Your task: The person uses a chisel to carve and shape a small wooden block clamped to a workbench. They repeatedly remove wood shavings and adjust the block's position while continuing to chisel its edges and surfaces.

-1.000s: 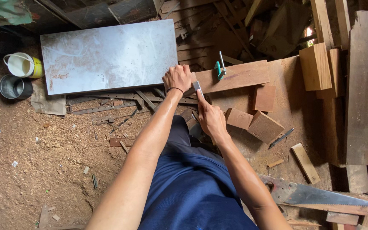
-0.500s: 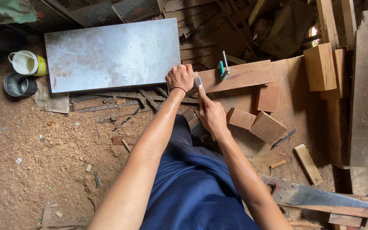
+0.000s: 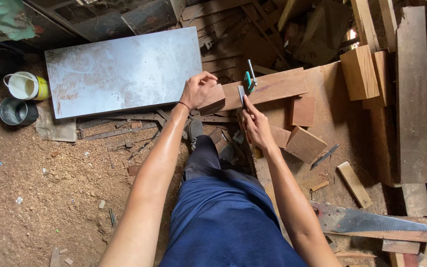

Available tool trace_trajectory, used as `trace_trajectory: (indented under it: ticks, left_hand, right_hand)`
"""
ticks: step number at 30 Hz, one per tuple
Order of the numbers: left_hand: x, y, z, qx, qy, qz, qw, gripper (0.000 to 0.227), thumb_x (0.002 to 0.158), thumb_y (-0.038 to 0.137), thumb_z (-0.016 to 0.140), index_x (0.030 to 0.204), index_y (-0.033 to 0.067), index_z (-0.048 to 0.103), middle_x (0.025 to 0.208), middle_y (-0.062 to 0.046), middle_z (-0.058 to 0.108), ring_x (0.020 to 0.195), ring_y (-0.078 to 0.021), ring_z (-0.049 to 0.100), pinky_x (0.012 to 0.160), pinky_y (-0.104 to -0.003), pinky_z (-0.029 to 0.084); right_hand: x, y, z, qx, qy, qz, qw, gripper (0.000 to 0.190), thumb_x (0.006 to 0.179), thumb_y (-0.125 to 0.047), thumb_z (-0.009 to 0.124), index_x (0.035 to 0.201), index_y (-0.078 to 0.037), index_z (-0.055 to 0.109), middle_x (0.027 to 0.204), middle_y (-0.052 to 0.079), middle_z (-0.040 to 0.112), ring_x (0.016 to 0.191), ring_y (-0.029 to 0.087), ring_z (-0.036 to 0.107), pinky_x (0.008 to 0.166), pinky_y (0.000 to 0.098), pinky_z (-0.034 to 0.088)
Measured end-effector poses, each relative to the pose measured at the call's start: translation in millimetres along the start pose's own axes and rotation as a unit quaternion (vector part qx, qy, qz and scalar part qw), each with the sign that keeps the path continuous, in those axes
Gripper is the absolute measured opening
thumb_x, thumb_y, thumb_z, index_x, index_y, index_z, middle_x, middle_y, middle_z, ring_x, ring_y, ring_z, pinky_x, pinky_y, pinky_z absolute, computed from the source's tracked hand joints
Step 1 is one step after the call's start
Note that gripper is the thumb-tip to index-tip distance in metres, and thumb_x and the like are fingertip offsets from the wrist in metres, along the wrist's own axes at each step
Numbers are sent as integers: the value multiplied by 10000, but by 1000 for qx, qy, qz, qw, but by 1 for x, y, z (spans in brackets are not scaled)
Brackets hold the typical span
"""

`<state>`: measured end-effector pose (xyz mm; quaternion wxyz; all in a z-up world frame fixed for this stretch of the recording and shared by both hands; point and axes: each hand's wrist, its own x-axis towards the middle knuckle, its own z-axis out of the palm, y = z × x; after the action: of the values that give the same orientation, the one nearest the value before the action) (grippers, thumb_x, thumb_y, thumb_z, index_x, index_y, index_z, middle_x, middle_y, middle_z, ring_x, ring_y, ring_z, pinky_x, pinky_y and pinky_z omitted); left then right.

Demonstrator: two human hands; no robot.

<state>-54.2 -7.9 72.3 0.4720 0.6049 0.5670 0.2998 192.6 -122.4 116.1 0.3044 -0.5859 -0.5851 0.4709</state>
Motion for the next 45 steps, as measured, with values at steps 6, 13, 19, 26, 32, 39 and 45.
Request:
trace_trajectory:
  ticks: [6, 13, 19, 26, 32, 39, 45]
  left_hand:
    - [-31, 11, -2, 158, 3, 131, 979, 673, 653, 355, 887, 1234, 106, 655, 1160, -173, 739, 1068, -325, 741, 979, -443, 582]
    - [-40, 9, 24, 140, 81, -22, 987, 723, 747, 338, 888, 1344, 149, 527, 1215, -181, 709, 1121, -355, 692, 944, -470, 565]
    - [-39, -26, 32, -185, 108, -39, 976, 751, 771, 381, 897, 1323, 114, 462, 1253, -203, 700, 1173, -353, 704, 1014, -470, 575]
    - [-15, -9, 11, -69, -45, -134, 988, 705, 684, 405, 893, 1274, 152, 604, 1316, -168, 698, 1190, -280, 683, 998, -486, 512]
    - [13, -20, 2, 235, -47, 37, 970, 538, 781, 346, 769, 1271, 136, 695, 1261, -100, 698, 1160, -259, 636, 1039, -484, 454]
    - [15, -48, 54, 200, 162, 32, 966, 223, 987, 217, 529, 1026, 131, 731, 1057, -61, 722, 1052, -273, 608, 908, -435, 479]
    - [17, -33, 89, 256, 206, -38, 944, 236, 1016, 248, 498, 889, 136, 661, 952, -51, 679, 940, -262, 595, 852, -454, 426]
  right_hand:
    - [-26, -22, 11, 115, -68, 71, 988, 533, 1070, -197, 468, 1596, -231, 383, 581, -16, 496, 393, 50, 451, 366, 239, 417]
    - [-20, -49, 8, 171, -60, 79, 980, 522, 1081, -220, 470, 1597, -216, 392, 621, -1, 586, 388, 67, 493, 357, 260, 415]
    - [-17, -51, 3, 99, -45, 44, 993, 525, 1073, -224, 486, 1590, -226, 390, 592, 3, 615, 368, 74, 497, 346, 263, 417]
    - [-18, -42, -5, 35, -22, -6, 999, 520, 1085, -188, 510, 1598, -217, 427, 620, 10, 559, 492, 52, 458, 441, 282, 431]
    - [-17, -27, -2, 3, -12, 30, 999, 519, 1053, -157, 508, 1563, -214, 433, 614, 46, 584, 494, 103, 487, 474, 327, 451]
    - [-9, -7, 19, -77, -20, 20, 997, 533, 1045, -140, 530, 1563, -206, 428, 641, 218, 580, 510, 190, 520, 543, 381, 482]
    - [-4, 4, 34, -121, -8, -10, 993, 553, 1050, -132, 523, 1585, -190, 392, 775, 316, 614, 587, 368, 627, 608, 459, 495]
